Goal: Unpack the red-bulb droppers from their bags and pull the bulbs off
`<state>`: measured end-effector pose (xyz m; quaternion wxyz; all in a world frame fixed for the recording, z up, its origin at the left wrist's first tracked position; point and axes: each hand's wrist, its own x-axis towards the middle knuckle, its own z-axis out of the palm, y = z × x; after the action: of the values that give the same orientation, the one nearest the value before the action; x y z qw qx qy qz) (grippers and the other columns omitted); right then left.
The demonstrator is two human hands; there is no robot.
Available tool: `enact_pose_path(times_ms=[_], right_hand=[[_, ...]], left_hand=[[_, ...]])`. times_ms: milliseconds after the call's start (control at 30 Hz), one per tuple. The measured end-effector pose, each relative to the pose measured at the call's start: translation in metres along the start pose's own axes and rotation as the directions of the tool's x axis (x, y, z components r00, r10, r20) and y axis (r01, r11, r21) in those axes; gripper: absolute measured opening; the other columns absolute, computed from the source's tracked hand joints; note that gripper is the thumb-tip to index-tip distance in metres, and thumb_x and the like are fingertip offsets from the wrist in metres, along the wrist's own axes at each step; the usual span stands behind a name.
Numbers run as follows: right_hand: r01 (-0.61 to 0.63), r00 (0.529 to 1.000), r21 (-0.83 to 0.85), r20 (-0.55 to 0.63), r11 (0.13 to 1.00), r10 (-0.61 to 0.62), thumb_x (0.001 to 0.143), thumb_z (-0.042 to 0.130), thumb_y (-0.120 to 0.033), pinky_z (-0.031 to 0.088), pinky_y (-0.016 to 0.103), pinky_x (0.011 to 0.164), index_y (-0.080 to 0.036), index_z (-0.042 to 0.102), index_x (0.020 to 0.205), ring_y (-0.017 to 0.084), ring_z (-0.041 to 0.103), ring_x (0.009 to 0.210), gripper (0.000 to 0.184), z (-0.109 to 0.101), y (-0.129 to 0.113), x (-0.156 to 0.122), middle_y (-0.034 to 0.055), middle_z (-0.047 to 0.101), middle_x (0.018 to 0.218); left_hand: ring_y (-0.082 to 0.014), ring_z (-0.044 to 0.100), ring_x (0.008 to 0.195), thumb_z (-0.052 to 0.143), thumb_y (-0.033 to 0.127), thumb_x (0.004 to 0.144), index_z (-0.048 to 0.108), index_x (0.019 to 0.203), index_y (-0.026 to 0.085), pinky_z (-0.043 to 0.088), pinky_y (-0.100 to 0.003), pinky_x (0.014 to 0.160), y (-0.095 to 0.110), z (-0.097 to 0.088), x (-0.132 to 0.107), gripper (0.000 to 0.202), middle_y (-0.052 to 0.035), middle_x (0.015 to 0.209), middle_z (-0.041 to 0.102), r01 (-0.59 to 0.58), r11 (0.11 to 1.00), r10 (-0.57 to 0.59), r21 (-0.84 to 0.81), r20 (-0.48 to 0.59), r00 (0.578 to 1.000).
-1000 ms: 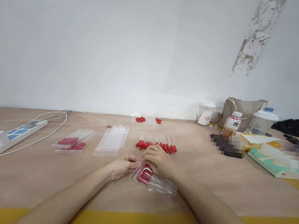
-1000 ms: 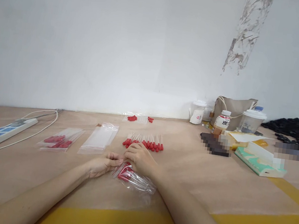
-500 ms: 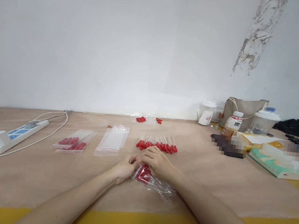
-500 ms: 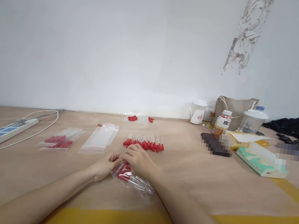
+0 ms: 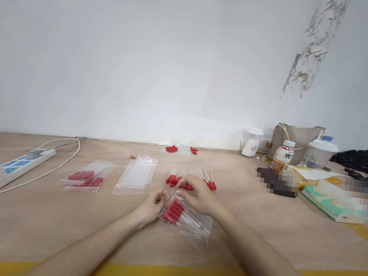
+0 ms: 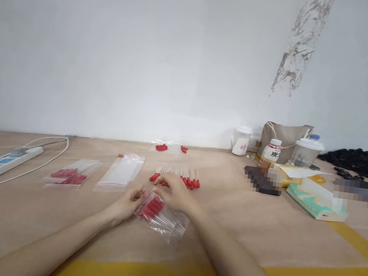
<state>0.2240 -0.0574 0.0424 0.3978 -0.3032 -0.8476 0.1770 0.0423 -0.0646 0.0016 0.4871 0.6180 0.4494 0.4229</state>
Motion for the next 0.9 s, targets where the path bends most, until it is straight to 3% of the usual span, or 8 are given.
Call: enact_pose_path(times_ms=[133,233,333,467,567,767,900], right_hand=[[-0.219,0.969,-0.124,0.091,0.968,0.231,0.071,0.059,-0.042,0.038,0.024,0.057,-0.017,0.056,0.076,0.013,0.051,0.065,0.026,-0.008,0.001,-0.012,0.0015,0.058,0.073],[-0.224,0.950,-0.225,0.168,0.948,0.264,0.058,0.066,-0.052,0.037,0.025,0.059,-0.018,0.057,0.091,0.016,0.051,0.070,0.049,-0.011,0.002,-0.030,0.0034,0.058,0.081],[-0.212,0.947,-0.261,0.184,0.942,0.264,0.055,0.066,-0.056,0.038,0.028,0.067,-0.019,0.054,0.105,0.019,0.051,0.081,0.064,-0.012,0.008,-0.046,0.0064,0.056,0.094],[-0.212,0.947,-0.265,0.182,0.941,0.265,0.065,0.061,-0.051,0.038,0.028,0.068,-0.020,0.056,0.103,0.017,0.050,0.078,0.050,-0.011,0.017,-0.055,0.0049,0.053,0.088],[-0.209,0.953,-0.261,0.160,0.942,0.256,0.068,0.060,-0.049,0.038,0.027,0.067,-0.021,0.057,0.102,0.016,0.049,0.077,0.044,-0.009,0.018,-0.057,0.0040,0.051,0.086],[-0.228,0.957,-0.273,0.113,0.935,0.267,0.069,0.060,-0.049,0.039,0.027,0.066,-0.021,0.059,0.101,0.015,0.049,0.074,0.042,-0.004,0.019,-0.058,0.0036,0.049,0.083],[-0.188,0.968,-0.287,0.108,0.939,0.227,0.073,0.058,-0.044,0.040,0.028,0.072,-0.022,0.060,0.102,0.016,0.049,0.081,0.037,-0.004,0.020,-0.057,0.0043,0.049,0.087]], left_hand=[[-0.0144,0.057,0.066,0.058,0.043,0.068,0.055,0.078,0.013,0.044,-0.027,0.065,0.002,0.002,-0.001,0.031,-0.0024,0.071,0.062,0.025,0.997,-0.022,-0.070,0.032,0.999],[-0.0175,0.060,0.075,0.060,0.039,0.066,0.059,0.088,0.013,0.045,-0.031,0.072,0.004,0.001,-0.001,0.034,-0.0046,0.077,0.065,0.093,0.991,-0.086,-0.098,0.075,0.993],[-0.0170,0.058,0.071,0.061,0.039,0.066,0.064,0.088,0.013,0.044,-0.028,0.067,0.007,-0.007,-0.001,0.034,-0.0038,0.073,0.065,0.087,0.995,-0.093,0.049,0.145,0.985],[-0.0131,0.051,0.062,0.064,0.038,0.064,0.069,0.084,0.016,0.037,-0.022,0.057,0.011,-0.022,0.001,0.030,-0.0010,0.068,0.062,-0.084,0.935,0.010,0.343,0.210,0.978],[-0.0094,0.044,0.056,0.066,0.036,0.063,0.070,0.084,0.017,0.032,-0.021,0.051,0.010,-0.026,0.003,0.029,-0.0003,0.067,0.058,-0.158,0.899,0.054,0.408,0.255,0.965],[-0.0088,0.045,0.055,0.073,0.037,0.055,0.064,0.098,0.013,0.036,-0.020,0.053,0.003,-0.023,0.009,0.050,0.0016,0.060,0.053,-0.033,0.973,-0.027,0.229,0.252,0.967],[-0.0078,0.044,0.054,0.074,0.037,0.051,0.065,0.089,0.012,0.034,-0.019,0.051,0.005,-0.024,0.009,0.046,0.0010,0.063,0.054,-0.017,0.959,-0.040,0.284,0.194,0.980]])
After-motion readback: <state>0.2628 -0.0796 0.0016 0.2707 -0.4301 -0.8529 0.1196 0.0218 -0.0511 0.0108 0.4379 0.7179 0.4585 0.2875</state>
